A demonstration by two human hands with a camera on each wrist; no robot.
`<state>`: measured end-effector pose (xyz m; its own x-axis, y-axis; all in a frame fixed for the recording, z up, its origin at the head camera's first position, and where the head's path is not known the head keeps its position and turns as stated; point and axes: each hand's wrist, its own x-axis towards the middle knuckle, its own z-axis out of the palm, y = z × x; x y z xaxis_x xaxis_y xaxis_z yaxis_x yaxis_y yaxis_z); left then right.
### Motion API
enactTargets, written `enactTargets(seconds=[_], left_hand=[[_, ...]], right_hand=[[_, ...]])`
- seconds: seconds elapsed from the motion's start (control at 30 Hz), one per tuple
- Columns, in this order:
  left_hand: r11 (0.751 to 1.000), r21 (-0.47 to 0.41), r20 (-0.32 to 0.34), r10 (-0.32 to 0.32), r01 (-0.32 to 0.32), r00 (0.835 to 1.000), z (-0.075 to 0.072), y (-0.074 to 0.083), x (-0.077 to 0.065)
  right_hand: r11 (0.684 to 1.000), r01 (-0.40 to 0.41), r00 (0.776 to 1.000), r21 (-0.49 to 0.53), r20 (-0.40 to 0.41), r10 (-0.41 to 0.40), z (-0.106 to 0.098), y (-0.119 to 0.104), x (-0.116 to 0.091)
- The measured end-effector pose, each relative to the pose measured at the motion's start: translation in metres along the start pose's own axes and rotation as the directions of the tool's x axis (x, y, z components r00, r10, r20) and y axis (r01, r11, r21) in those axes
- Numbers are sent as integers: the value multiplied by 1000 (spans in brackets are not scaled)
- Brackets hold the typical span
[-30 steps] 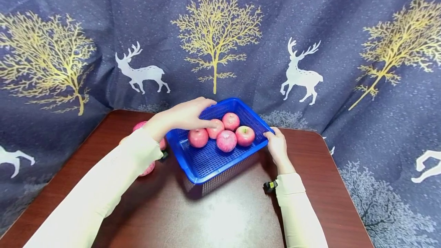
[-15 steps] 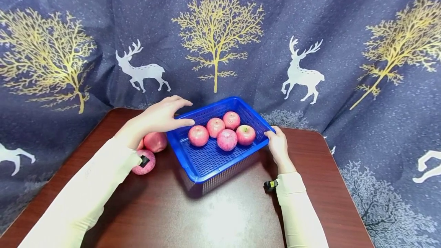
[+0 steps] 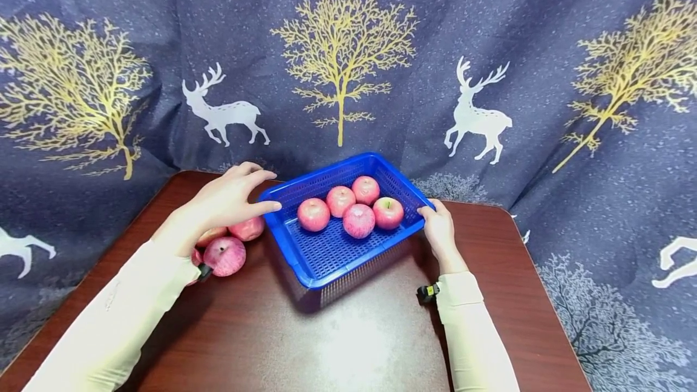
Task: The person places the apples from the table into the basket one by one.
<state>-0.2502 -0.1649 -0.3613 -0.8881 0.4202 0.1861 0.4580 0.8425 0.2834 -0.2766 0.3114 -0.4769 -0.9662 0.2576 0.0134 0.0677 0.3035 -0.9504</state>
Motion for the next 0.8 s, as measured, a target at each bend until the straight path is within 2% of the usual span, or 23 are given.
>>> enactTargets(seconds=[0.47, 0.63, 0.8], left_hand=[[997, 21, -55, -71, 72, 996, -1, -20, -47], [995, 20, -56, -101, 102, 993, 1, -27, -66], [987, 14, -54, -159, 160, 986, 5, -33, -81]], right_hand=[[1000, 16, 1000, -4, -5, -16, -2, 0, 0], [1000, 19, 1000, -3, -3, -19, -1, 1, 0], [1000, 19, 1000, 13, -10, -19, -1, 2, 1]])
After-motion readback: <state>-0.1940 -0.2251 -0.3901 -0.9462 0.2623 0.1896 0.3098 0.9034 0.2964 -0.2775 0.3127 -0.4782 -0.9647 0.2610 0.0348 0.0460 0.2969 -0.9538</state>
